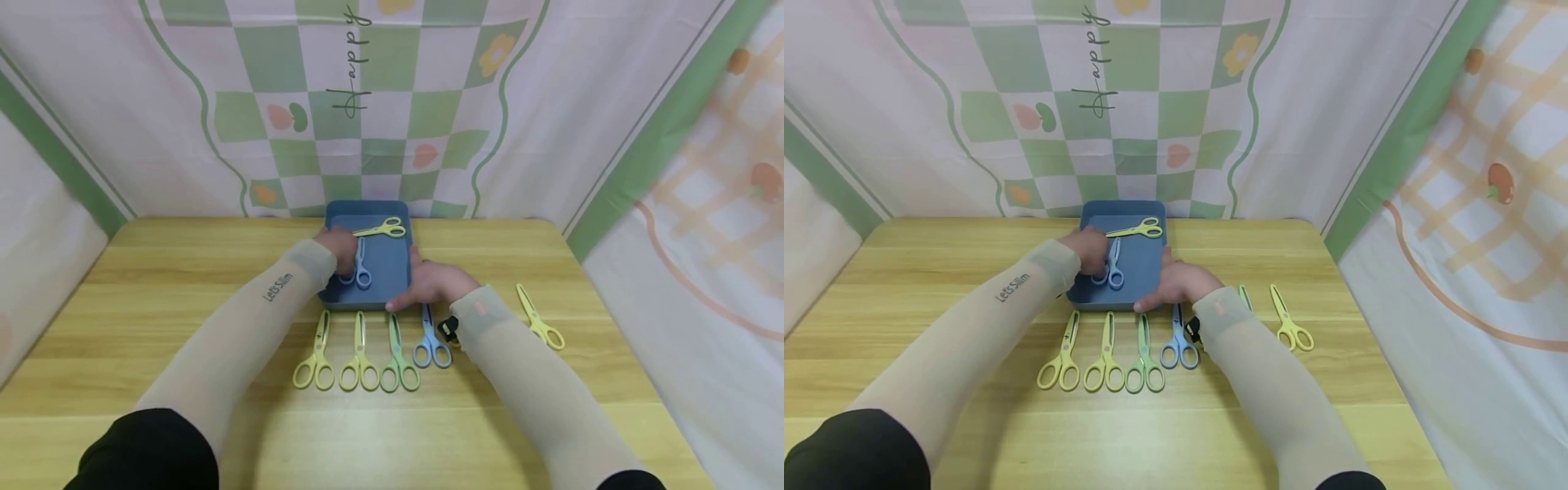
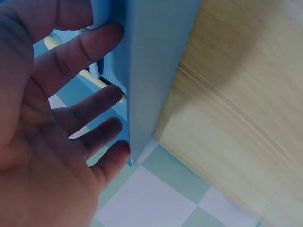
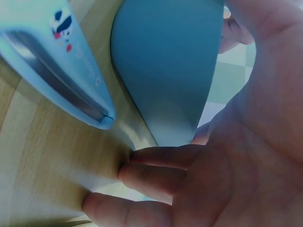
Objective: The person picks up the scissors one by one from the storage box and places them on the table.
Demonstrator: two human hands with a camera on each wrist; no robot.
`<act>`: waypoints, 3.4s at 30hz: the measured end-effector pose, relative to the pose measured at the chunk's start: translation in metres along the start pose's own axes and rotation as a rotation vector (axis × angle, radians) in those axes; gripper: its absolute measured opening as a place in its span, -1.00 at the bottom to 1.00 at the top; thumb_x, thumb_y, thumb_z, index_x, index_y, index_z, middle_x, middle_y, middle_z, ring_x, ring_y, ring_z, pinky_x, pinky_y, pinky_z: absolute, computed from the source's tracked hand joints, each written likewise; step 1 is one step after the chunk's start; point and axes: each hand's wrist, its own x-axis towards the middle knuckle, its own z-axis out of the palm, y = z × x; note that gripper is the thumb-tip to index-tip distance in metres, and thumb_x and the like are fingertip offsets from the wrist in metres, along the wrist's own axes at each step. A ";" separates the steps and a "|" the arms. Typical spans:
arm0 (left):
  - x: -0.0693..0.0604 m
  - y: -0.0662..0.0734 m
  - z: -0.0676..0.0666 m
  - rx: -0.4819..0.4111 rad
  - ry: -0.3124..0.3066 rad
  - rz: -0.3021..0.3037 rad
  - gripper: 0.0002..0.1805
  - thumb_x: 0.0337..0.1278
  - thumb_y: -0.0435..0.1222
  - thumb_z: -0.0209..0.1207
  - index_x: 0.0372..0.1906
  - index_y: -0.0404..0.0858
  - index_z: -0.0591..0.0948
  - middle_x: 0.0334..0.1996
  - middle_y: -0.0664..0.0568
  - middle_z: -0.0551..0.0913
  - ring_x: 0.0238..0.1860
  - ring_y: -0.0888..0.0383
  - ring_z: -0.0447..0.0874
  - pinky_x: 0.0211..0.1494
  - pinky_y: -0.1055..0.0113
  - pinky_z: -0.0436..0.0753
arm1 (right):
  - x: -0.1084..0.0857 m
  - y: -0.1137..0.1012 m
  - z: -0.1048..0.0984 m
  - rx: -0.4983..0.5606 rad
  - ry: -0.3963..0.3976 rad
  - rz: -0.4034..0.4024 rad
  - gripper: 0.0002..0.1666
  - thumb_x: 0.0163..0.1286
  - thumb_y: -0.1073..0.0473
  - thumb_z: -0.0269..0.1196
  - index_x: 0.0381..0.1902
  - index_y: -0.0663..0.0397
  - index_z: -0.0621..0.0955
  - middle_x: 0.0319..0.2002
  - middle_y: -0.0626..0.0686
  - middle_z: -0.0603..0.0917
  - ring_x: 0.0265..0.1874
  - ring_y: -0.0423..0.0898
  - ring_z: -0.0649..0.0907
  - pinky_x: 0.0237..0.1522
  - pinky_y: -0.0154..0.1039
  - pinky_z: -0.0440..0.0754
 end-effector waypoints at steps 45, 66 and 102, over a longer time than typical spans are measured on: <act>-0.095 -0.081 0.044 -0.247 0.438 0.203 -0.76 -0.01 -0.22 0.33 -0.71 0.00 0.63 0.40 -0.34 0.28 0.43 -0.38 -0.05 0.27 -0.40 0.01 | 0.002 0.005 0.001 0.016 0.020 0.021 0.71 0.03 -0.28 0.53 0.51 0.23 -0.51 0.55 0.32 -0.24 0.51 0.17 -0.03 0.46 -0.01 0.02; -0.116 -0.101 0.082 -0.233 0.300 0.131 -0.79 -0.03 -0.20 0.35 -0.68 0.06 0.65 0.35 -0.37 0.34 0.42 -0.45 -0.06 0.28 -0.42 -0.03 | 0.000 0.002 0.001 0.029 0.002 0.032 0.71 0.04 -0.27 0.53 0.50 0.22 -0.52 0.55 0.32 -0.27 0.51 0.17 -0.04 0.46 -0.02 0.01; -0.122 -0.084 0.088 -0.185 0.360 0.538 -0.80 0.16 -0.35 0.28 -0.13 -0.31 0.76 0.07 -0.25 0.62 0.03 -0.16 0.64 0.10 -0.04 0.59 | 0.001 0.002 0.002 0.022 0.004 0.030 0.70 0.05 -0.27 0.52 0.50 0.22 -0.52 0.55 0.30 -0.32 0.52 0.15 -0.07 0.46 -0.03 -0.01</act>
